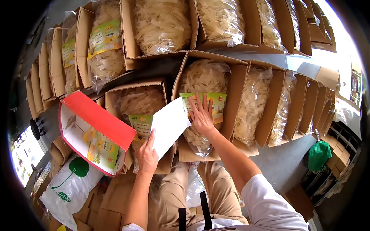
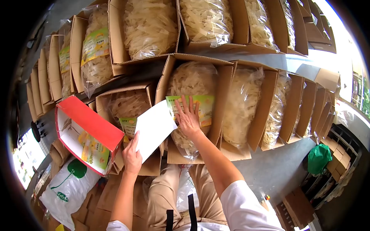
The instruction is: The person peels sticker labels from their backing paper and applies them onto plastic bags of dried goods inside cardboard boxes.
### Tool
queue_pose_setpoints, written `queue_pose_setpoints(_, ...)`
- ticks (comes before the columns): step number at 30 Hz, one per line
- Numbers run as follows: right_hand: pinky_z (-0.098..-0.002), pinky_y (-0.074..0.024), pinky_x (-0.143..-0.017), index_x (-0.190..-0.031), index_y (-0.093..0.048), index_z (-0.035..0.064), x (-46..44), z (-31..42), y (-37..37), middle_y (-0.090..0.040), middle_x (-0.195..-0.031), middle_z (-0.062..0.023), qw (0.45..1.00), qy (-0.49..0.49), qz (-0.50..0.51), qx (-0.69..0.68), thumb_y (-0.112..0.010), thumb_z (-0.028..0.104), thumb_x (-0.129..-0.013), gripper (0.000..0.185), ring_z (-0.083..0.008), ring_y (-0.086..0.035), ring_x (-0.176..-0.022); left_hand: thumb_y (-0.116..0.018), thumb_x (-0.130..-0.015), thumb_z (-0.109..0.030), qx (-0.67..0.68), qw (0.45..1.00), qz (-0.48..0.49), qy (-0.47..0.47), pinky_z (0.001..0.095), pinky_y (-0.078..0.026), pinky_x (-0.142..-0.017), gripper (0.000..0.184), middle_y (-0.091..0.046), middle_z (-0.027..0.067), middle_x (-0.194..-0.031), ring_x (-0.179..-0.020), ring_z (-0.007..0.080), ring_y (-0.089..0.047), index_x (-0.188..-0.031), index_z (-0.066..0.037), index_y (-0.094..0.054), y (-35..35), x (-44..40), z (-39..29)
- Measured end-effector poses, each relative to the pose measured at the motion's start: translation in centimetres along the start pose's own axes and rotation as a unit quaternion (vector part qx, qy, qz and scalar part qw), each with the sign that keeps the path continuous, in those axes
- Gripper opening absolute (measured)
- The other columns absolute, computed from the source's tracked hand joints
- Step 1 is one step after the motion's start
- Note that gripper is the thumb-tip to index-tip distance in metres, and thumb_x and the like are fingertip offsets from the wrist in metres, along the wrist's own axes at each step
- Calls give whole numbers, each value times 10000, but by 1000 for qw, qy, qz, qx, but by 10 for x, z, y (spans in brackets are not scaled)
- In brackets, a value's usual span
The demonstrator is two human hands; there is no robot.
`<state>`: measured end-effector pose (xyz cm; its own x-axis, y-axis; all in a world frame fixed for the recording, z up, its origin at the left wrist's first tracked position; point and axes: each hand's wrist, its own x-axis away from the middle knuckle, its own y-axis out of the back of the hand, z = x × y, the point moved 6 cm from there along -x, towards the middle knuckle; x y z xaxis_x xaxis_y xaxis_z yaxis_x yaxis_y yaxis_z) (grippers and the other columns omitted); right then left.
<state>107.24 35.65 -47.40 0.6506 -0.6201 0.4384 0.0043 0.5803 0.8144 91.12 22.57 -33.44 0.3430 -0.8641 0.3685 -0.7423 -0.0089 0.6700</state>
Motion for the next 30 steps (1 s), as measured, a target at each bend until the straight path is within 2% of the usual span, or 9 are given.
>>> queue_pose_setpoints(6,-549,-43,-1087,-1413,-241,145,-2,29,8,-133,-1485,-111,997,71,-36,19,-484,286,-882,601,-347,-33,-1374,-388,-647,131,-66,991,-110,-30,413,-462,-845,571,-607,185,-1090,-1032,351,-579,-1190,18,-527,43,63,1)
queue_pose_setpoints(8,-532,-42,-1093,-1395,-280,87,-5,33,-17,-138,-1486,-103,985,102,75,116,-507,288,-864,611,-327,-37,-1379,-373,-659,140,196,978,-46,54,366,-494,-750,379,-650,156,-867,-860,289,-634,-955,76,-602,33,91,36)
queue_pose_setpoints(11,-488,-48,-1110,-1340,-366,17,-7,41,-32,-228,-1458,-109,966,141,47,211,-463,249,-859,543,-299,-95,-1375,-359,-772,72,576,744,-177,288,214,-359,-432,201,-458,59,-505,-420,120,-401,-722,7,-542,16,139,96)
queue_pose_setpoints(14,-450,-65,-1121,-1305,-399,-22,-1,46,-43,-293,-1426,-134,946,166,50,272,-432,199,-846,510,-296,-156,-1362,-417,-851,-270,721,577,-205,324,230,-288,-333,372,-456,41,-557,-338,136,-340,-1086,-14,-550,23,150,131)
queue_pose_setpoints(15,-430,-79,-1125,-1286,-414,-44,6,49,-42,-320,-1410,-152,958,173,50,221,-421,170,-835,499,-298,-191,-1353,-430,-827,-396,723,578,-203,318,246,-310,-360,505,-500,59,-680,-398,155,-377,-1150,-25,-540,28,146,132)
queue_pose_setpoints(22,-434,-179,-1105,-1192,-473,-85,96,62,-2,-351,-1353,-229,973,227,39,24,-487,103,-763,468,-354,-242,-1327,-437,-825,-455,802,531,-137,236,284,-334,-410,557,-520,91,-859,-595,172,-430,-1178,-29,-505,39,127,126)
queue_pose_setpoints(26,-428,-196,-1098,-1192,-493,-52,142,54,10,-361,-1337,-249,987,134,78,-54,-478,74,-766,445,-382,-242,-1318,-411,-885,-357,748,511,-216,365,251,-328,-384,413,-556,88,-766,-471,167,-426,-1036,17,-505,5,164,237)
queue_pose_setpoints(28,-426,-207,-1093,-1192,-498,-42,160,51,16,-372,-1325,-264,988,94,72,-95,-476,61,-764,441,-397,-246,-1312,-396,-925,-333,708,482,-276,437,248,-319,-363,373,-540,87,-634,-397,165,-401,-894,13,-533,19,151,188)
queue_pose_setpoints(30,-431,-251,-1070,-1186,-509,-32,174,41,21,-401,-1290,-290,966,16,17,-257,-468,32,-767,426,-436,-274,-1283,-422,-927,-354,733,502,-191,418,260,-325,-362,397,-500,87,-543,-384,164,-395,-810,0,-558,20,139,128)
